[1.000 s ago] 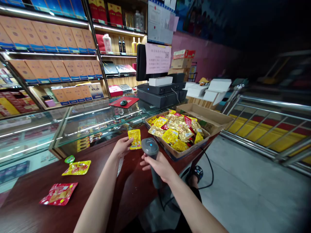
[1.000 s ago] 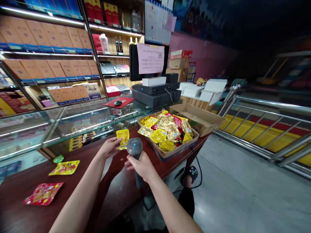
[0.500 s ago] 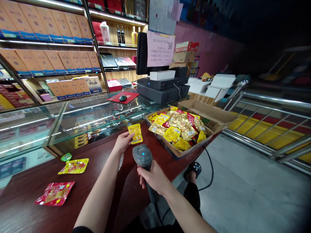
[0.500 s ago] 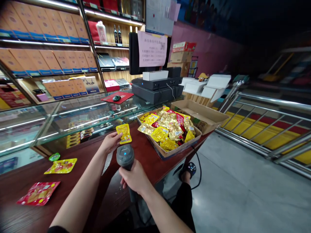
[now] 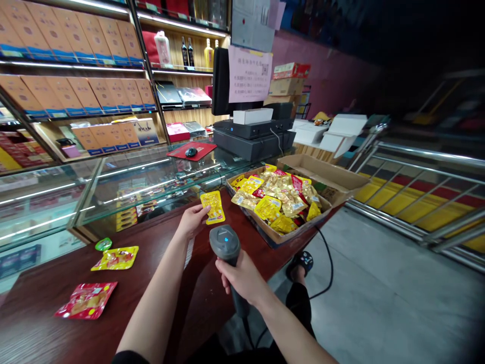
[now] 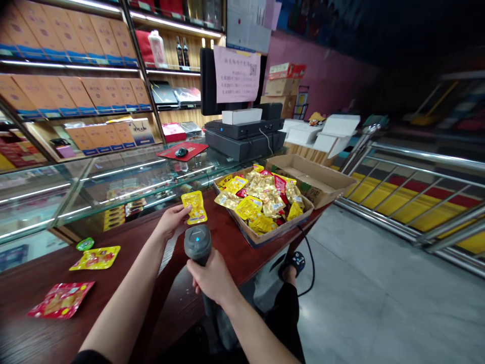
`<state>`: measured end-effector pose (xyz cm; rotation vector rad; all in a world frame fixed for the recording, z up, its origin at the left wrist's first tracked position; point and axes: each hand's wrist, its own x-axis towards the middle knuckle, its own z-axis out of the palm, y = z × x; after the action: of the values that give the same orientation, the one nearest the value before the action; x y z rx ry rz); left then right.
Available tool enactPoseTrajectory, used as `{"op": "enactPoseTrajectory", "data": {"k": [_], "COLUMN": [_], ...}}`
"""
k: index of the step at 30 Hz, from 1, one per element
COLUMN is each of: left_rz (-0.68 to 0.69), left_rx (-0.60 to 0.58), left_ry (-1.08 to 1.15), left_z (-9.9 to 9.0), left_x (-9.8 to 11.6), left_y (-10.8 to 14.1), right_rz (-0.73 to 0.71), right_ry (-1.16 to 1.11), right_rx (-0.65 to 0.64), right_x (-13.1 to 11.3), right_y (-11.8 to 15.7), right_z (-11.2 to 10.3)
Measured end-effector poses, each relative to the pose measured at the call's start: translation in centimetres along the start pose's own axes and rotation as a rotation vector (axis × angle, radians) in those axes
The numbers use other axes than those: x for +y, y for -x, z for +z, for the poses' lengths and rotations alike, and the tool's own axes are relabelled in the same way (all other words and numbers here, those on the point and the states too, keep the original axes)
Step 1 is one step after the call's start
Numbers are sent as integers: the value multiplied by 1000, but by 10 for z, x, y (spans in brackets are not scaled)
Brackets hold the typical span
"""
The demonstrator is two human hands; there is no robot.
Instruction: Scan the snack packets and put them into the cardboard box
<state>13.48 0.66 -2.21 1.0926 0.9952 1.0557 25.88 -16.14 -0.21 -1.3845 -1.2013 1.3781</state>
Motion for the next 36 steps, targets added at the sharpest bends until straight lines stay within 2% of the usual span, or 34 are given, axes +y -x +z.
{"op": "enactPoseTrajectory", "data": {"k": [22,28,30,34,36], "left_rz": [-5,0,10,-5,-8], "left_rx": [-38,-68,-64,-89,-105], "left_ry": [12,27,9,-34,-50], "left_z": [-4,-5,-4,-2,2], "left_x": [-1,-2,0,5,5], "left_y": [-3,-3,-1,5,8], "right_rz": [9,6,-62,-228,-252], "right_ry": [-3,-63,-102,-106,-153], "right_rx": [4,0,50,261,244], "right_x": [-4,1,-2,-24,-37], "right_y": [0,-1,-5,-30,-48], "right_z": [0,0,-4,-22,-34]}}
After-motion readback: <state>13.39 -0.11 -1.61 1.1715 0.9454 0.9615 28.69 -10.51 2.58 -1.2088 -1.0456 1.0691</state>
